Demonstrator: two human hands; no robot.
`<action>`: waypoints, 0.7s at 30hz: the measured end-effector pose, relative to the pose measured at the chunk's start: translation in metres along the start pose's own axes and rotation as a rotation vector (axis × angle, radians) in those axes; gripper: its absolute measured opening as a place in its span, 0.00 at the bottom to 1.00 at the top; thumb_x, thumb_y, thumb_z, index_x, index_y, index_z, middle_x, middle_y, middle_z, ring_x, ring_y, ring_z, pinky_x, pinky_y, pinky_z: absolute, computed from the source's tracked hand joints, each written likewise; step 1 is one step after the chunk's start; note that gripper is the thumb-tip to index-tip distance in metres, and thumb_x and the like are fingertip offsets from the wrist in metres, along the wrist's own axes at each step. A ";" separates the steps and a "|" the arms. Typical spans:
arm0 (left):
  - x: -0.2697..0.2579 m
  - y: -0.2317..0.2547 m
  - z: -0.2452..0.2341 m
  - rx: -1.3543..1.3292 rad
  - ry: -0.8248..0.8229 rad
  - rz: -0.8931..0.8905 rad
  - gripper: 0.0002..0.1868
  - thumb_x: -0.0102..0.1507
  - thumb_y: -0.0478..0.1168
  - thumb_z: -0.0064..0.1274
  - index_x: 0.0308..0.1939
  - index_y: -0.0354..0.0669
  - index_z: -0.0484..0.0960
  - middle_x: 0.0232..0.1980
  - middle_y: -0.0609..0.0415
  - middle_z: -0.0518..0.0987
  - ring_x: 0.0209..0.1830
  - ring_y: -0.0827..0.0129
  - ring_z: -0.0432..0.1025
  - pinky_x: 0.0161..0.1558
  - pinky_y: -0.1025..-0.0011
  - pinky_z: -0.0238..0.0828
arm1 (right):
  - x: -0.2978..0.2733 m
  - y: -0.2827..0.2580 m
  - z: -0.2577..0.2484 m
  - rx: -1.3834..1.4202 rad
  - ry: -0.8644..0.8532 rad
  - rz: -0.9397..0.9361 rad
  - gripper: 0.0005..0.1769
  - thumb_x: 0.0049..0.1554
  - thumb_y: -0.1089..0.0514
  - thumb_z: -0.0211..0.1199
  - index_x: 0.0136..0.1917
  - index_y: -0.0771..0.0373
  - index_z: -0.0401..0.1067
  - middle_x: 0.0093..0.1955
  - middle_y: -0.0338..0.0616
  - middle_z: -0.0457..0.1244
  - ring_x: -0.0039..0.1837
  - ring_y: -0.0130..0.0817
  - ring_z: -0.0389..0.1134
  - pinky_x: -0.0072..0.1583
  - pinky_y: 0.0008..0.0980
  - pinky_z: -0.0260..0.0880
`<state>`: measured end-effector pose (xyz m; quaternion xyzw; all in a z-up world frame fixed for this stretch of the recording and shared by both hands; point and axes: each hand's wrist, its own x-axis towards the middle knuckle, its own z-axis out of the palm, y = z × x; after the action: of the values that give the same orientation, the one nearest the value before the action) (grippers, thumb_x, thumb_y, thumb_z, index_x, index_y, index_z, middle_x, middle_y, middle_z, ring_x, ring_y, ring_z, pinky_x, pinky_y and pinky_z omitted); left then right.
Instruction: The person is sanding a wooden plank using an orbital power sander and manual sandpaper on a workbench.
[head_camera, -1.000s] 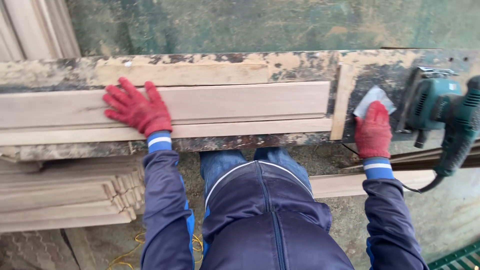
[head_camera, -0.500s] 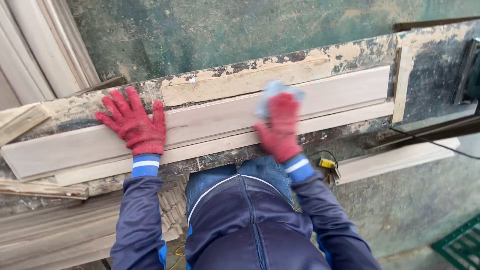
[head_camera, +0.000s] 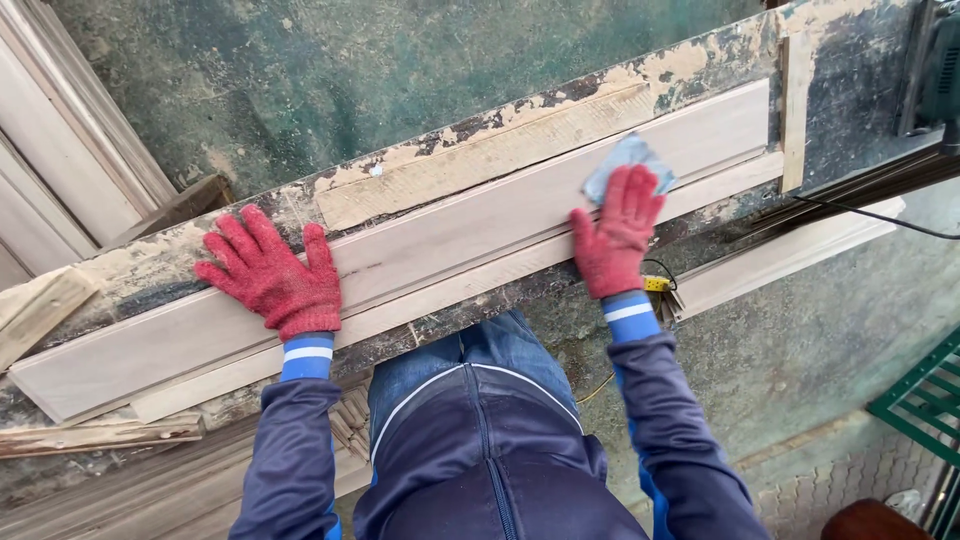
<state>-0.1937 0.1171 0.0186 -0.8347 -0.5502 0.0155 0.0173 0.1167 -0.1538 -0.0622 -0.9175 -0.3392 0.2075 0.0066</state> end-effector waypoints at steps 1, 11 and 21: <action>-0.001 0.000 0.002 -0.001 0.013 0.001 0.43 0.68 0.58 0.62 0.76 0.30 0.68 0.74 0.23 0.65 0.76 0.29 0.52 0.71 0.31 0.37 | -0.013 -0.025 0.008 0.039 0.043 -0.129 0.55 0.59 0.20 0.35 0.85 0.58 0.43 0.87 0.58 0.33 0.86 0.55 0.29 0.81 0.53 0.19; -0.003 0.002 0.005 -0.008 0.010 -0.033 0.43 0.69 0.56 0.63 0.77 0.31 0.65 0.76 0.24 0.62 0.77 0.31 0.50 0.72 0.32 0.37 | 0.028 0.087 0.018 -0.027 0.136 -0.246 0.45 0.67 0.26 0.37 0.86 0.54 0.47 0.87 0.52 0.39 0.85 0.49 0.34 0.80 0.55 0.24; -0.004 0.000 0.003 -0.068 -0.007 0.019 0.39 0.72 0.52 0.56 0.76 0.21 0.68 0.77 0.21 0.60 0.77 0.27 0.46 0.70 0.29 0.29 | -0.057 -0.108 0.013 0.162 0.020 -0.780 0.53 0.63 0.17 0.34 0.87 0.52 0.38 0.88 0.45 0.27 0.87 0.43 0.21 0.83 0.51 0.15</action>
<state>-0.1950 0.1134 0.0156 -0.8401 -0.5423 -0.0002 -0.0129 0.0053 -0.1080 -0.0360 -0.7185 -0.6445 0.2064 0.1606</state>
